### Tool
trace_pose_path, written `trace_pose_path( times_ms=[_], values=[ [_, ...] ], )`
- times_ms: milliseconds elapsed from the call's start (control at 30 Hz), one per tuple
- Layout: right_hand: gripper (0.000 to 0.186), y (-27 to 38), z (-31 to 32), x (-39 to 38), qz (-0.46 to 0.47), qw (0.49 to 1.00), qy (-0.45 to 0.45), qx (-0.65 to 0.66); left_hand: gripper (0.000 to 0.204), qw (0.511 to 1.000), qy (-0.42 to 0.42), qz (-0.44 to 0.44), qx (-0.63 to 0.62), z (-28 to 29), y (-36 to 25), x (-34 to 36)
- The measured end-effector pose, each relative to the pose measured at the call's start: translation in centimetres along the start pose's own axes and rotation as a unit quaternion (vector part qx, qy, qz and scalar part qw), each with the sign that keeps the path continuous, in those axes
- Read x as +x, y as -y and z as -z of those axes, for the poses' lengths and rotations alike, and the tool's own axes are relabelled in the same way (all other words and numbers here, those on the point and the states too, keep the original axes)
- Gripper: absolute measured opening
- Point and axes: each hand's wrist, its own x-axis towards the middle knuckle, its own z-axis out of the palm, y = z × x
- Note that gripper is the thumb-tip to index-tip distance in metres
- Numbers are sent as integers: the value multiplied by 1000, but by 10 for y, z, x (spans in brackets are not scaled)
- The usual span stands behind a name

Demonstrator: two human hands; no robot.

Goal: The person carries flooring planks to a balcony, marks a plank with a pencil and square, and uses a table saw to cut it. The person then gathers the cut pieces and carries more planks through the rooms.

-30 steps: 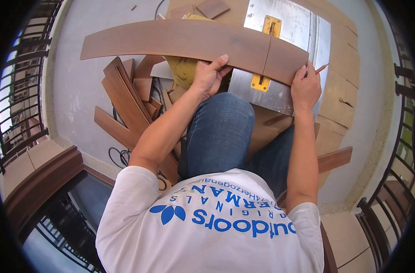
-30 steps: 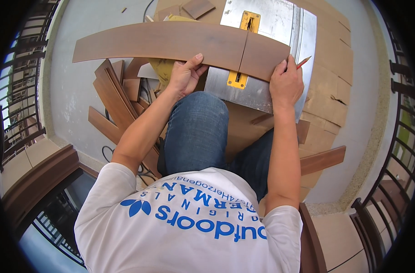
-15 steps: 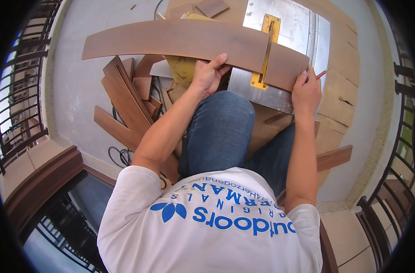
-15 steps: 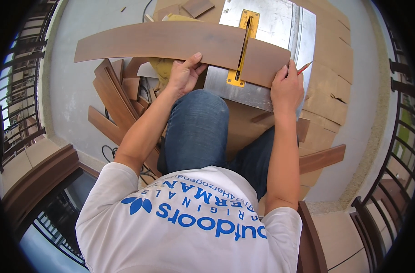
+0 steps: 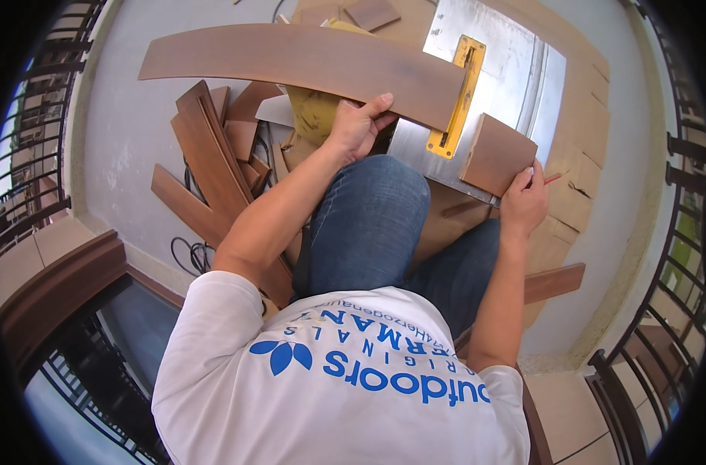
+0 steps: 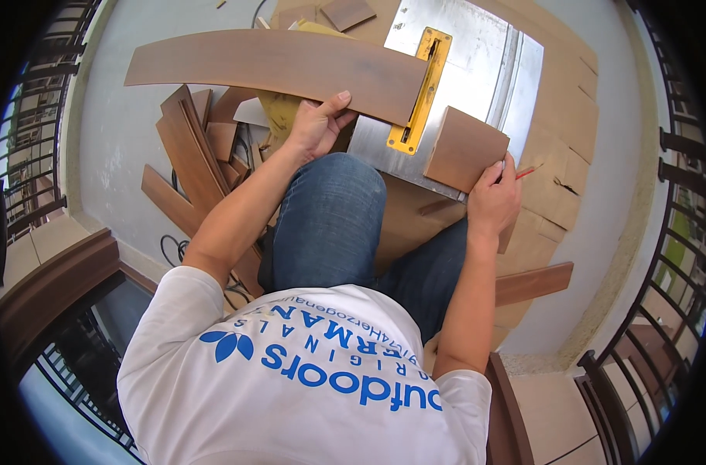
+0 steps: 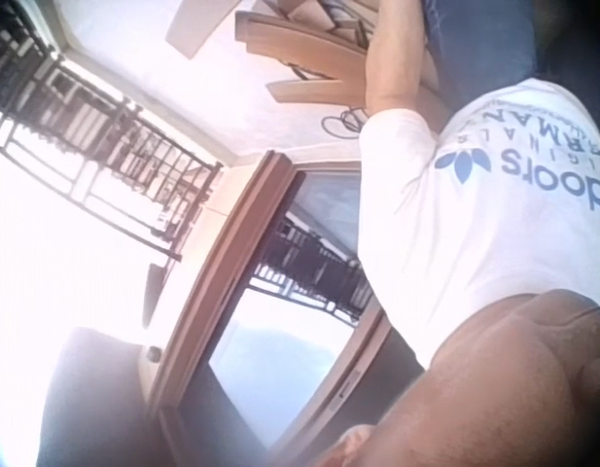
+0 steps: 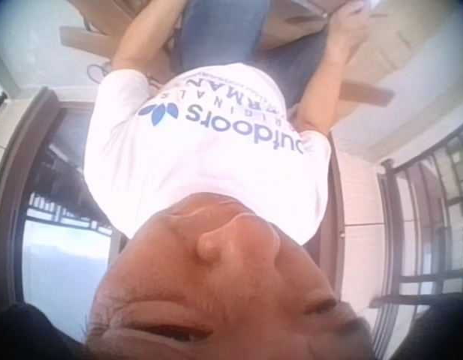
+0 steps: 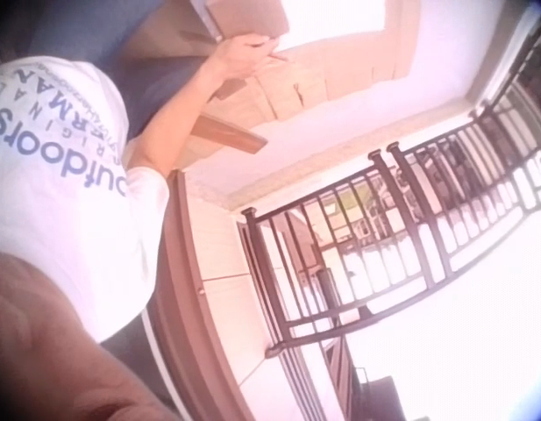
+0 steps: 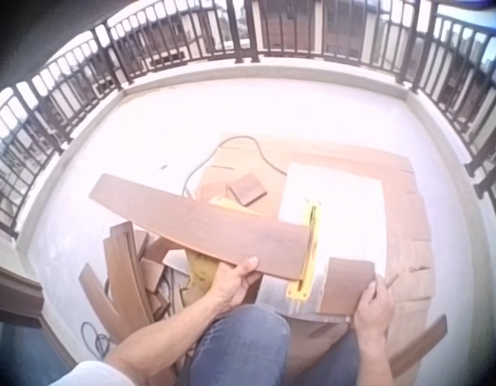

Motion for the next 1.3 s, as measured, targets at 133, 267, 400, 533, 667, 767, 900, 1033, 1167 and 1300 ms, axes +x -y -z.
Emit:
trace_pose_path(
  times_ms=[133, 267, 400, 533, 667, 767, 900, 1033, 1167, 1300],
  values=[
    [33, 6, 2, 3, -8, 1000, 8, -8, 31, 1000, 4, -3, -6, 2, 0, 1],
    [33, 2, -7, 2, -3, 999, -11, -32, 34, 1000, 15, -7, -19, 5, -4, -3],
    [39, 10, -2, -4, -19, 1000, 12, -18, 45, 999, 13, 3, -35, 3, -17, -11],
    [40, 4, -4, -6, -5, 999, 31, -31, 48, 997, 65, -17, -47, 28, -71, -15],
    [44, 5, -3, -7, 13, 999, 27, -33, 41, 997, 79, -5, 6, 95, -152, 12],
    [48, 12, 1, -6, -14, 998, 58, -28, 37, 998, -8, -1, 56, 150, -214, 40],
    [55, 13, -3, -4, -8, 999, 43, -16, 41, 996, 9, 41, 79, 241, -269, 79],
    [58, 9, -6, 0, 4, 999, 43, -11, 51, 993, -19, 65, 96, 291, -259, 105],
    [55, 6, -7, 1, 9, 1000, 27, -8, 54, 993, -4, 79, 85, 325, -223, 129],
    [56, 17, -2, -3, -35, 998, 55, 12, 49, 996, -38, 67, 41, 348, -185, 151]
  ],
)
